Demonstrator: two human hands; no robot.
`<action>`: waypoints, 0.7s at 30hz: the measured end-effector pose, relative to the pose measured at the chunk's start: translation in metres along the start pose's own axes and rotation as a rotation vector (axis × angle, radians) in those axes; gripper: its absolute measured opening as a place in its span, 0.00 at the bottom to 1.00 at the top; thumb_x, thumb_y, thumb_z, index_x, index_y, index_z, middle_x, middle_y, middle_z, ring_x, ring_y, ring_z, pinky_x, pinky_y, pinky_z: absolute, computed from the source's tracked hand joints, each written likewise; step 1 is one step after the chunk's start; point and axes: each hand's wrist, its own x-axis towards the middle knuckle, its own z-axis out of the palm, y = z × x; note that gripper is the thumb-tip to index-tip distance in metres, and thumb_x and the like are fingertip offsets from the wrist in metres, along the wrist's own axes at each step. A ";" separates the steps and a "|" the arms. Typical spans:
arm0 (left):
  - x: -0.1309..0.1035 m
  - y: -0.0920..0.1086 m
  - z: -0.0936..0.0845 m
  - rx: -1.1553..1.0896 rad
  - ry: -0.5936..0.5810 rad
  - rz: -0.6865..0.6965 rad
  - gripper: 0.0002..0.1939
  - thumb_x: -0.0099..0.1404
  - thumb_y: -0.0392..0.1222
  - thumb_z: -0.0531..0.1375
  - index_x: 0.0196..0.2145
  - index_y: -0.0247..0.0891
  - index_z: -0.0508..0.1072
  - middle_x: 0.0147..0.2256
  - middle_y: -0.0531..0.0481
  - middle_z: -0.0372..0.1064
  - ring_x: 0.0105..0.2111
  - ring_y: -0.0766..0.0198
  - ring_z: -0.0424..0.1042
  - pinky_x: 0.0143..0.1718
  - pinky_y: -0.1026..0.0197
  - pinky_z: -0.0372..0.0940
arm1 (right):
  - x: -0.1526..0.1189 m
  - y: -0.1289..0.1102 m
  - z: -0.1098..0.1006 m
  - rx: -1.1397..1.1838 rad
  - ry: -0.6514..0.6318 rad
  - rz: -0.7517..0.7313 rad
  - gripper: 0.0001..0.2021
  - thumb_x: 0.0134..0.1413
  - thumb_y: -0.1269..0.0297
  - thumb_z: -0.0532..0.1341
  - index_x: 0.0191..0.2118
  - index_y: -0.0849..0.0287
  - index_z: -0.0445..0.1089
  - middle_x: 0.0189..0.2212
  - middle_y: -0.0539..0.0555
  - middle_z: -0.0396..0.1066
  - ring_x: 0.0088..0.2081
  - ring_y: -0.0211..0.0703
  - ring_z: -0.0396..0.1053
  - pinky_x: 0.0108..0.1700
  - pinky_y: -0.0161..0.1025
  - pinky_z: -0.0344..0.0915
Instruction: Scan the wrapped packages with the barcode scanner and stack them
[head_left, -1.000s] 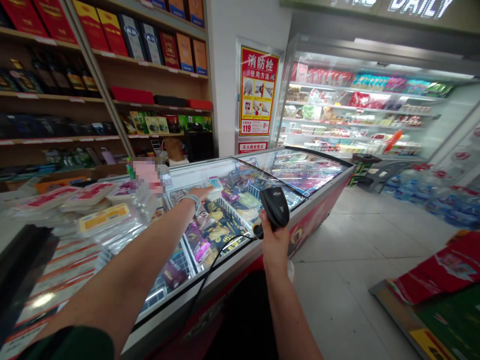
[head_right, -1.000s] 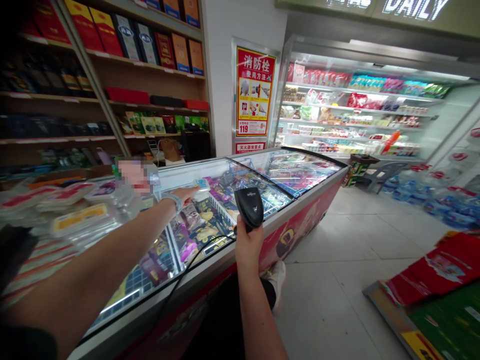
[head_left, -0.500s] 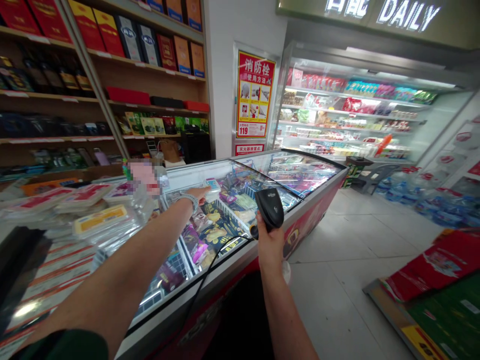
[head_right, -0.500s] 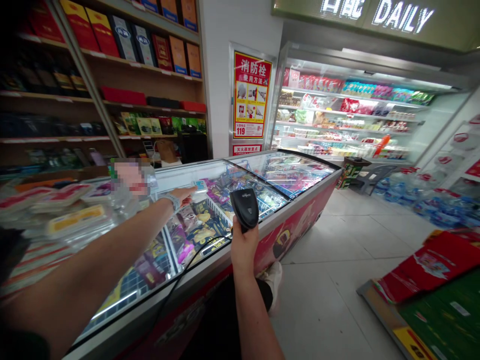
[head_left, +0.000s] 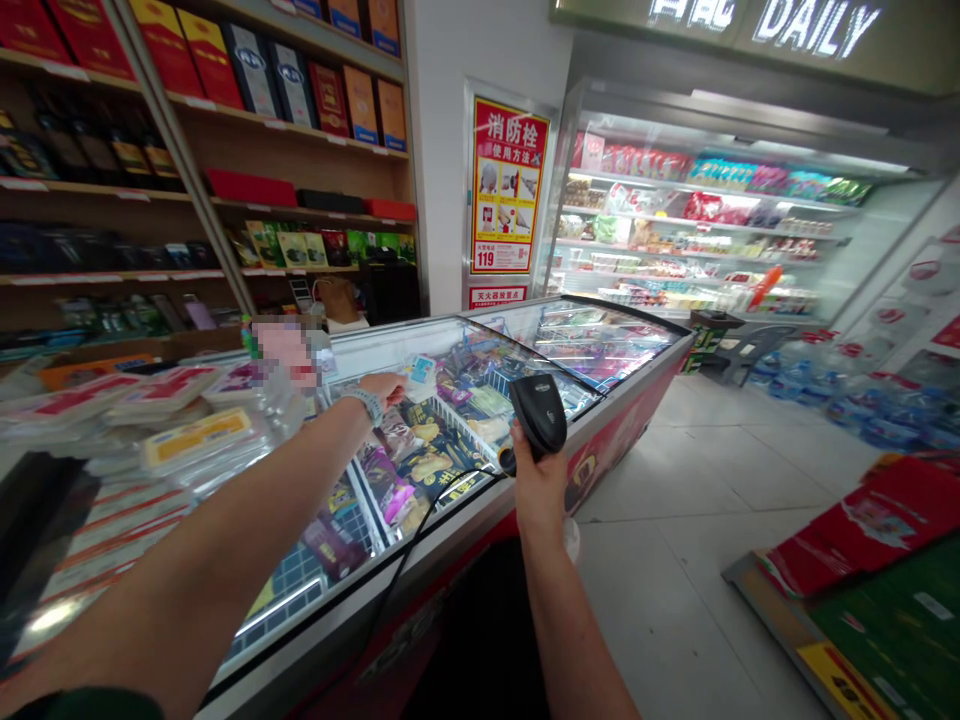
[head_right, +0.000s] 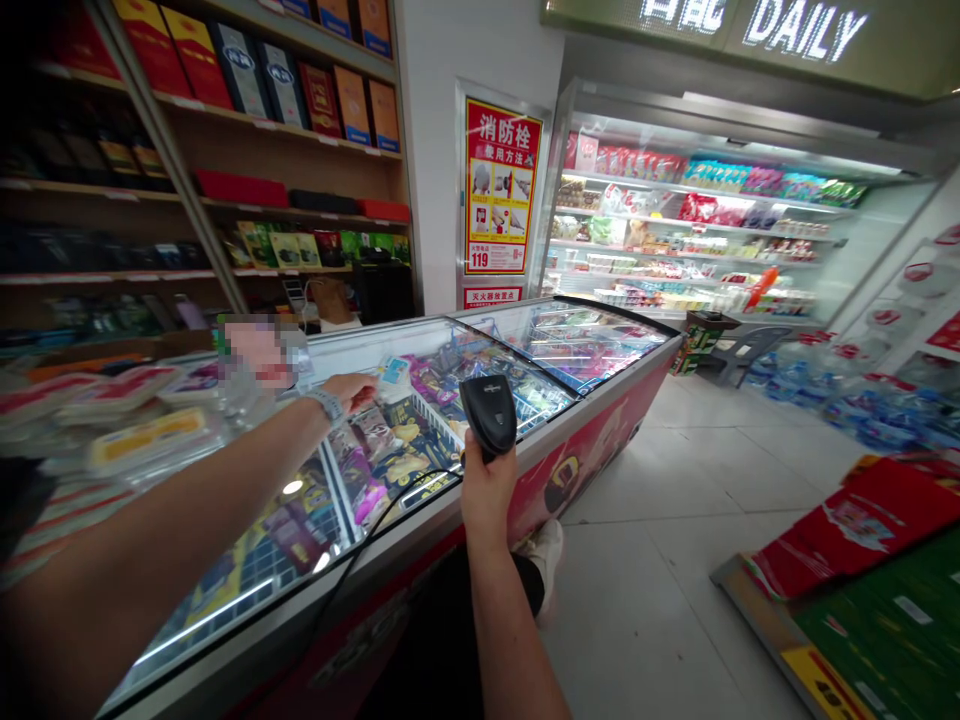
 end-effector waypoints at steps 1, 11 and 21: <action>-0.003 -0.003 -0.005 0.009 0.002 0.025 0.21 0.67 0.49 0.60 0.54 0.37 0.68 0.53 0.43 0.68 0.49 0.56 0.71 0.49 0.47 0.70 | 0.000 0.000 0.000 -0.007 -0.003 -0.005 0.24 0.53 0.51 0.65 0.50 0.64 0.74 0.45 0.61 0.78 0.48 0.52 0.74 0.54 0.48 0.67; -0.051 -0.057 -0.091 0.081 0.168 0.471 0.15 0.62 0.50 0.63 0.40 0.36 0.74 0.37 0.49 0.75 0.38 0.60 0.75 0.41 0.56 0.70 | -0.011 -0.017 0.010 -0.175 -0.101 -0.099 0.20 0.53 0.55 0.65 0.48 0.62 0.73 0.42 0.58 0.78 0.44 0.50 0.74 0.49 0.45 0.68; -0.099 -0.087 -0.146 0.090 0.365 0.660 0.19 0.54 0.56 0.62 0.36 0.39 0.73 0.31 0.51 0.74 0.33 0.60 0.74 0.40 0.58 0.69 | -0.037 -0.022 0.049 -0.481 -0.489 -0.439 0.15 0.51 0.71 0.58 0.46 0.59 0.69 0.42 0.58 0.72 0.46 0.52 0.68 0.49 0.47 0.63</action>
